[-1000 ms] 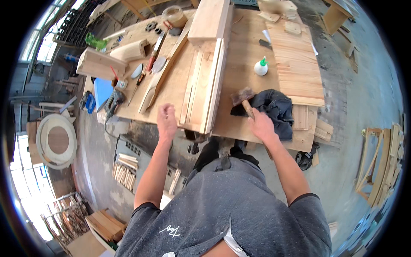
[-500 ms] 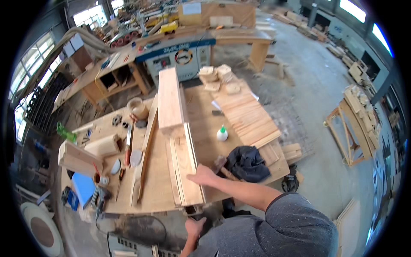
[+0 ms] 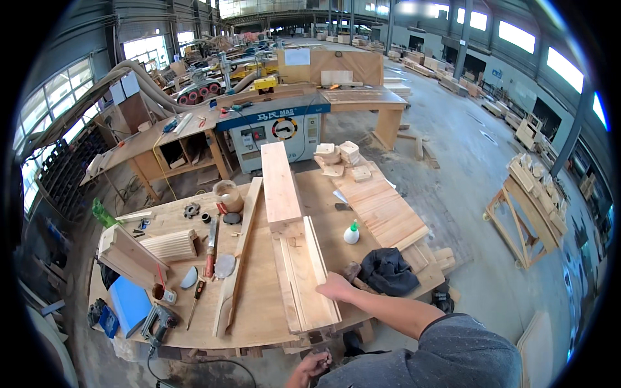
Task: The person assembles a wooden structure by applying glue to pre-drilled holes in various wooden components and joining them together. They use a mallet to tap the pieces into place and a pneumatic nail gun to secure the joints. The process involves handling multiple distinct wooden parts, including a long beam and decorative fluted sections.
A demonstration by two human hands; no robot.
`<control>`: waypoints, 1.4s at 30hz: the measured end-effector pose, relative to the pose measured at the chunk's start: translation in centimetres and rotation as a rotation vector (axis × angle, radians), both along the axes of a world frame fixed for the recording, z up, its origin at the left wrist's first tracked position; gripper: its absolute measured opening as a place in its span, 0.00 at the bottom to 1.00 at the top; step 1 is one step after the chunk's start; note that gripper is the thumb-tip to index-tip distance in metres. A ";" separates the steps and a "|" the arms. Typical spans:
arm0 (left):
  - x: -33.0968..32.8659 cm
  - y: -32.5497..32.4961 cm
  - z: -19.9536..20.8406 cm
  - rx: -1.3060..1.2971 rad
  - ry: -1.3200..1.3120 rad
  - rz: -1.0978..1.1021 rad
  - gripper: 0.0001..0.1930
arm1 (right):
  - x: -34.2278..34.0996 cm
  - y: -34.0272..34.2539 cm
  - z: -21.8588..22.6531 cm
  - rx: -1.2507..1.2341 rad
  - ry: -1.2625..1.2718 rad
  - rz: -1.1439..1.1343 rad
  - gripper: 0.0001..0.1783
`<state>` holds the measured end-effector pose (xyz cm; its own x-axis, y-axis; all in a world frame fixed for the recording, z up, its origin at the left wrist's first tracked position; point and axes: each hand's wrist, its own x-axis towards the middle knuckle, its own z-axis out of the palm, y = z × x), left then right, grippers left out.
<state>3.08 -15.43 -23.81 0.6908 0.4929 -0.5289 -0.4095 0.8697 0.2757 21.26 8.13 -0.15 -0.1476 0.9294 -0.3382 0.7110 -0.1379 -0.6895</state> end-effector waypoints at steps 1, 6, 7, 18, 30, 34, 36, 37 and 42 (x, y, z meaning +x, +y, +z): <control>0.1 -0.5 -1.3 -0.020 -0.474 0.083 0.12 | -0.5 -0.2 0.6 -0.020 0.016 -0.003 0.28; 1.2 -1.0 6.3 0.188 0.473 0.063 0.27 | 0.8 0.0 -1.1 -0.095 0.005 -0.092 0.27; 0.9 -1.2 10.5 0.450 0.778 0.048 0.31 | 0.7 -0.1 -0.9 -0.097 0.004 -0.098 0.27; 2.8 -2.6 9.0 -0.409 -0.226 0.695 0.17 | 0.3 1.3 1.1 -0.100 0.039 -0.102 0.23; 7.3 -4.7 8.4 0.219 1.066 0.627 0.21 | -0.1 1.9 1.9 -0.340 0.209 -0.058 0.25; 7.7 -4.9 7.0 -0.129 0.559 0.804 0.23 | -0.4 1.8 2.7 -0.409 0.226 -0.104 0.25; 8.8 -3.9 8.9 0.067 1.076 0.726 0.25 | -0.2 2.7 2.5 -0.386 0.222 -0.080 0.24; 9.0 -3.9 9.7 0.213 1.242 0.691 0.24 | 0.2 3.0 1.8 -0.360 0.222 -0.068 0.24; 9.6 -4.0 10.6 0.408 1.448 0.666 0.22 | 0.6 2.9 0.8 -0.276 0.302 -0.032 0.24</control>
<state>12.66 -19.47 -13.16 -0.6108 0.7424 -0.2751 0.1278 0.4354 0.8911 21.90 11.00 0.65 -0.2509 0.8157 -0.5213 0.4742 -0.3659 -0.8008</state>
